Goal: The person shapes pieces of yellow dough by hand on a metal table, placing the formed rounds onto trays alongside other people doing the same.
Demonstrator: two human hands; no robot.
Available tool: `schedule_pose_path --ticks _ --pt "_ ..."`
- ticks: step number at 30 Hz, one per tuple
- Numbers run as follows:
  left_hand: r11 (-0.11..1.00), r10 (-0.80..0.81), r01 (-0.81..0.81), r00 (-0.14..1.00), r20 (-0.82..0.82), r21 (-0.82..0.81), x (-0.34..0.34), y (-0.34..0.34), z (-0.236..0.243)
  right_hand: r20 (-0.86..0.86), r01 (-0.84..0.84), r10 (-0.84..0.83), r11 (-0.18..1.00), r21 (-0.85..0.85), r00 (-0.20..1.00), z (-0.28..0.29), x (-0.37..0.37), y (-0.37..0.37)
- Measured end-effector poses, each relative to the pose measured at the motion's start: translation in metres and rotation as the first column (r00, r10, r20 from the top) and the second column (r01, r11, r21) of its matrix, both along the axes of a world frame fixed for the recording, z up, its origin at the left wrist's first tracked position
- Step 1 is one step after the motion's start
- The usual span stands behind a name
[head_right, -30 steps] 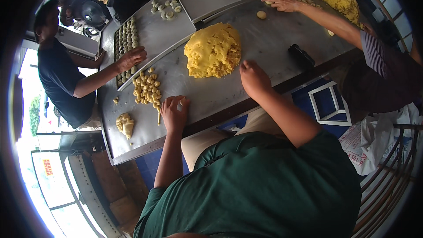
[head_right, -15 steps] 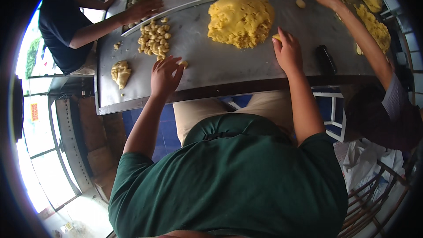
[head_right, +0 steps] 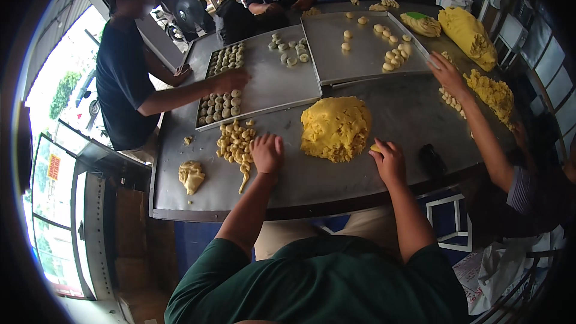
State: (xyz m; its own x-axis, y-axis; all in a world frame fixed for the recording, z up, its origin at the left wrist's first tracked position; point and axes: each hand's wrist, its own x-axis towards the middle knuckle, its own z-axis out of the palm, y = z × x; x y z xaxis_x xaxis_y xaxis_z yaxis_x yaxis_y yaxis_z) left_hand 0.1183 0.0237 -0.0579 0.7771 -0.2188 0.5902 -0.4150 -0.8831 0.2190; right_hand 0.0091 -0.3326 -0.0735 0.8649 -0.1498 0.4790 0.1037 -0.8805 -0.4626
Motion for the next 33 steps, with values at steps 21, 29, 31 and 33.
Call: schedule_pose_path --ticks 21,29,31,33 --pt "0.979 0.198 -0.174 0.932 -0.303 0.105 -0.099 0.059 -0.001 0.141 -0.067 0.090 0.984 -0.163 0.986 0.011 -0.005 0.008" --pt "-0.004 -0.733 -0.640 0.525 -0.433 -0.769 -0.125 0.023 0.009 0.027 -0.228 0.226 0.967 0.117 0.974 0.017 -0.060 0.054" --pt "0.015 -0.801 -0.649 0.447 -0.397 -0.761 -0.127 0.000 0.016 0.121 -0.228 0.199 0.924 0.306 0.972 0.049 -0.061 0.079" --pt "0.046 -0.856 -0.651 0.366 -0.366 -0.758 -0.132 -0.018 0.033 0.283 -0.385 0.312 0.886 0.257 0.907 0.078 -0.057 0.104"
